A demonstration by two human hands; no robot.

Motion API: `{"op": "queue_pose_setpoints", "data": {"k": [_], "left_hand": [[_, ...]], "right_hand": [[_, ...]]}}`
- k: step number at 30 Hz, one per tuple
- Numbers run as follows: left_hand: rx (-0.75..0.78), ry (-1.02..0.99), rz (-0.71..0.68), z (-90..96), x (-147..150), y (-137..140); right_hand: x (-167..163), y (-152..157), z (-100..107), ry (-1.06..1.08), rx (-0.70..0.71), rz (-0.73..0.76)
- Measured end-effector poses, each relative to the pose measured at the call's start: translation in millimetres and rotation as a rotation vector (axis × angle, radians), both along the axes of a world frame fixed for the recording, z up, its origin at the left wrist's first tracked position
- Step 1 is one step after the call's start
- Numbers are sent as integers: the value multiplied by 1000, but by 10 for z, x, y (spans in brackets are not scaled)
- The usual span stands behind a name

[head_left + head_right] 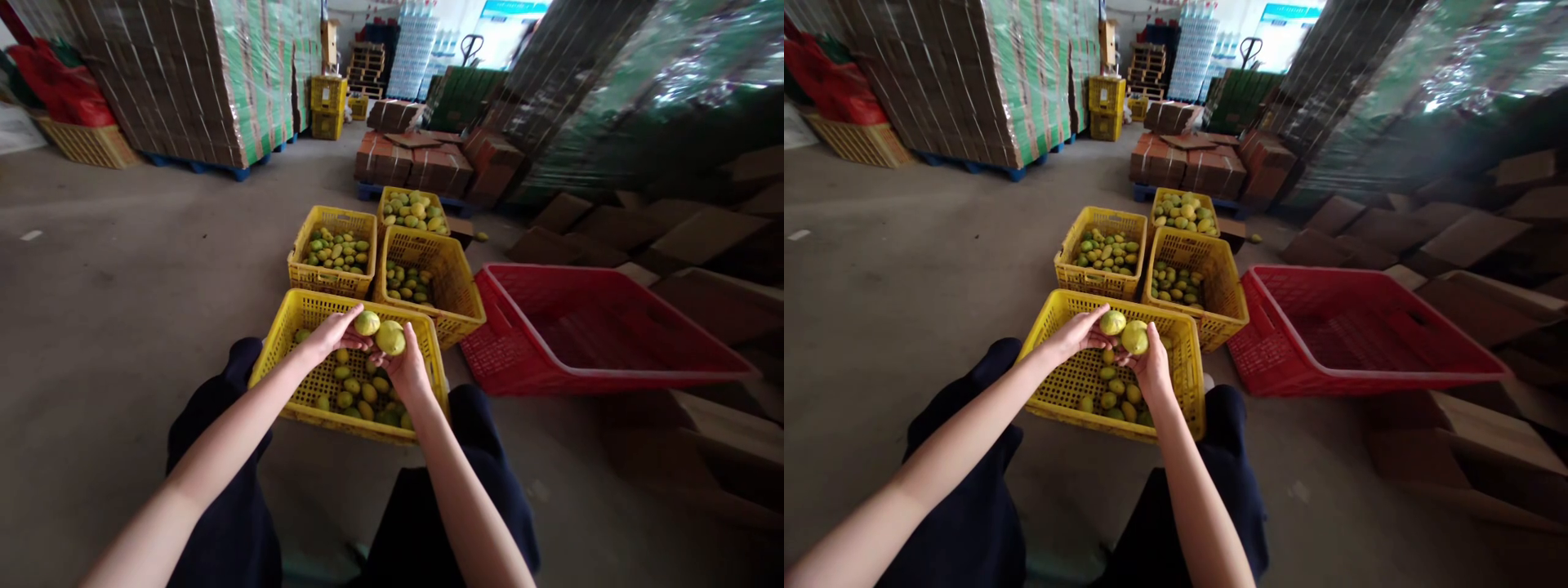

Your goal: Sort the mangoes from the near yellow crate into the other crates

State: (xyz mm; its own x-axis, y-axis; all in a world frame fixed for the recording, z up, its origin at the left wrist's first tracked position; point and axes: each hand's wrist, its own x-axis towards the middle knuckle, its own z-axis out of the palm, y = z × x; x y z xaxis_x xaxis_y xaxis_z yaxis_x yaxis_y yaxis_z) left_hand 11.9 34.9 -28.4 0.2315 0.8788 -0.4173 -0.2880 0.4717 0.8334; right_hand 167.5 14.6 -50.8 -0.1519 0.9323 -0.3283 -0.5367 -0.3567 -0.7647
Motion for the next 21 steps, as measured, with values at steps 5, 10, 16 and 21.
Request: {"op": "queue_pose_setpoints", "data": {"k": [5,10,16,21], "left_hand": [[-41,-61,22,-50,32,1],[18,-117,86,7,79,-57],[-113,-210,119,71,88,-61],[-164,-268,197,32,69,-41]], "right_hand": [[-11,2,-43,28,21,-3],[-52,6,-100,60,-20,-120],[-9,76,-219,67,-42,-130],[25,162,-381,19,-56,-197]]}}
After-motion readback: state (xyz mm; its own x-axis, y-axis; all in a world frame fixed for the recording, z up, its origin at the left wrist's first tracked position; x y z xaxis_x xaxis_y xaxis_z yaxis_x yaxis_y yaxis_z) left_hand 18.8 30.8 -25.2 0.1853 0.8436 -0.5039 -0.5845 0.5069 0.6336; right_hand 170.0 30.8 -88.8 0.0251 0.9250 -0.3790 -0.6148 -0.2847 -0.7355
